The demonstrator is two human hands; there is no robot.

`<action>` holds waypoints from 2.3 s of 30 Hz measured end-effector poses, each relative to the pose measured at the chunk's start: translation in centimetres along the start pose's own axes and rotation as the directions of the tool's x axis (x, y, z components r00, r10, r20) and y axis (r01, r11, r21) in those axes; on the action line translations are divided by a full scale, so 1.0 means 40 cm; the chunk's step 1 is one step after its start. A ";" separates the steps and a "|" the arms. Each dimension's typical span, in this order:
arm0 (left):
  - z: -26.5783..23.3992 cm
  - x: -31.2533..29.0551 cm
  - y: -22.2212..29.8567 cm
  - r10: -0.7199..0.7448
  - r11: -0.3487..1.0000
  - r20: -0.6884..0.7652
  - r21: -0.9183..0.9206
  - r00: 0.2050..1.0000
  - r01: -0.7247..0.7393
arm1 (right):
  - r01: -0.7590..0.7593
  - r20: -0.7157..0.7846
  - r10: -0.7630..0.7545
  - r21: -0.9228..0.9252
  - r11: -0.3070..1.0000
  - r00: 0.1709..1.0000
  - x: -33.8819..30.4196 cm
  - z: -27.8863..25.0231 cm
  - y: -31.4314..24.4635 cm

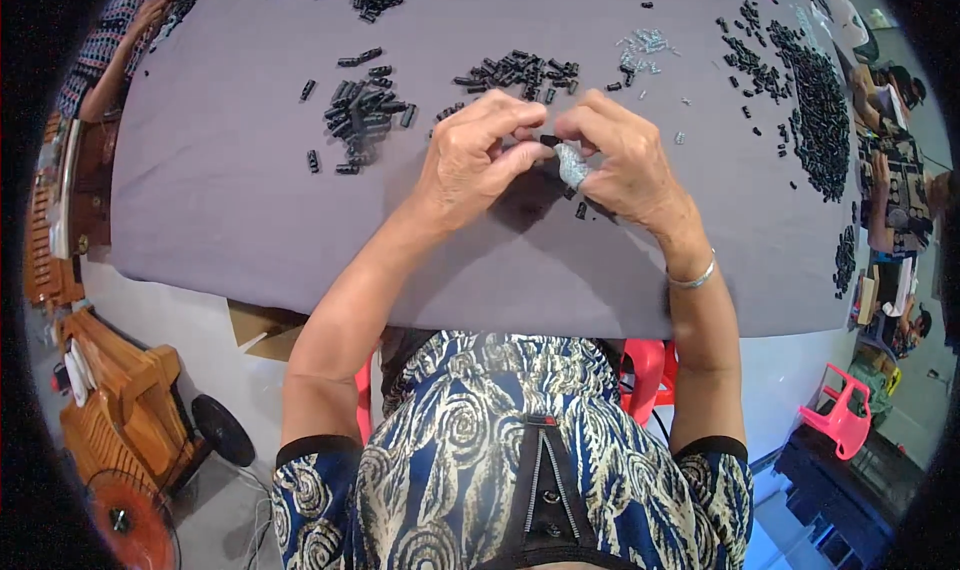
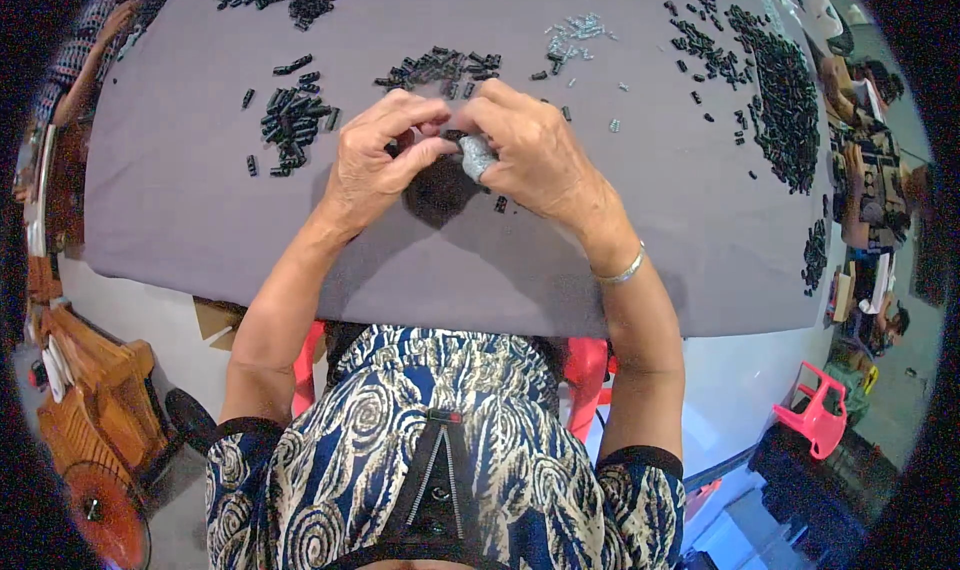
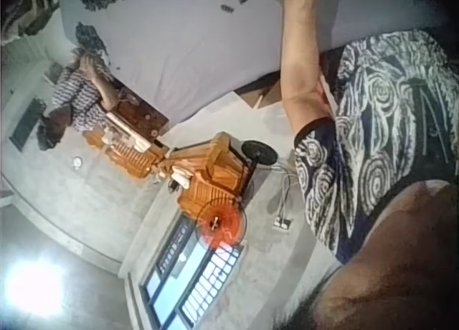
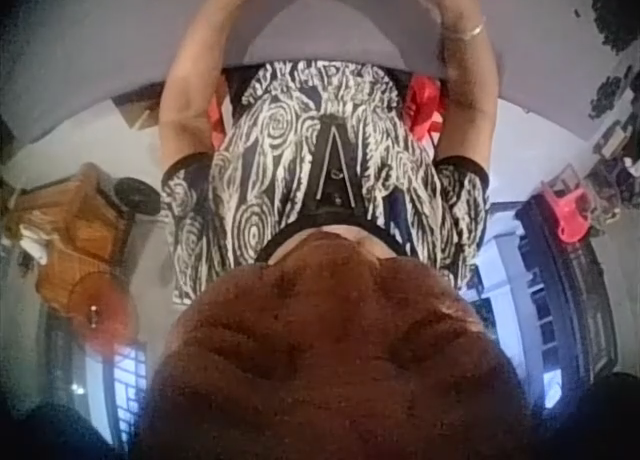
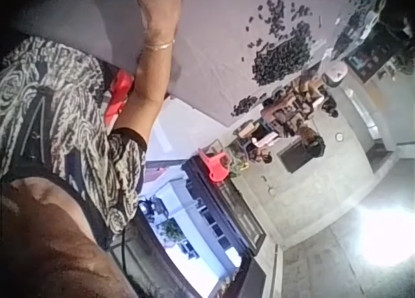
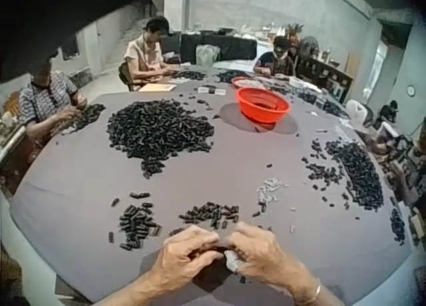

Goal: Apply glue to small black plastic components for assembly.

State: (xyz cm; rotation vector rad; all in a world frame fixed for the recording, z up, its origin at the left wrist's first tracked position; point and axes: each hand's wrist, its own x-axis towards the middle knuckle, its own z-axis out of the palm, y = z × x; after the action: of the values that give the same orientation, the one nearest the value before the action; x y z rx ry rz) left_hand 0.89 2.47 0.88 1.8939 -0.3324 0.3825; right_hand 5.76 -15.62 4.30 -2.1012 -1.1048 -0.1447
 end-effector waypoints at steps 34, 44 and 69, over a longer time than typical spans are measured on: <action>-0.004 -0.005 0.013 -0.385 0.731 0.157 -0.550 0.910 0.404 | -0.388 -0.168 0.358 -0.197 0.900 0.918 -0.057 -0.113 0.258; 0.012 0.005 -0.001 -0.422 0.630 0.194 -0.640 0.886 0.440 | -0.585 -0.065 0.584 0.007 0.811 0.809 -0.052 -0.102 0.246; 0.029 -0.010 -0.003 -0.437 0.673 0.124 -0.613 0.891 0.415 | -0.415 -0.006 0.505 0.561 0.716 0.863 0.006 0.029 -0.013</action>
State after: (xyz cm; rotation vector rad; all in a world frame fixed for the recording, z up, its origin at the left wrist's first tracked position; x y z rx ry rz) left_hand 0.70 1.46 0.25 1.2367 0.0288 -0.0316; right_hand 5.25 -14.49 3.87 -1.7326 -0.4129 0.2228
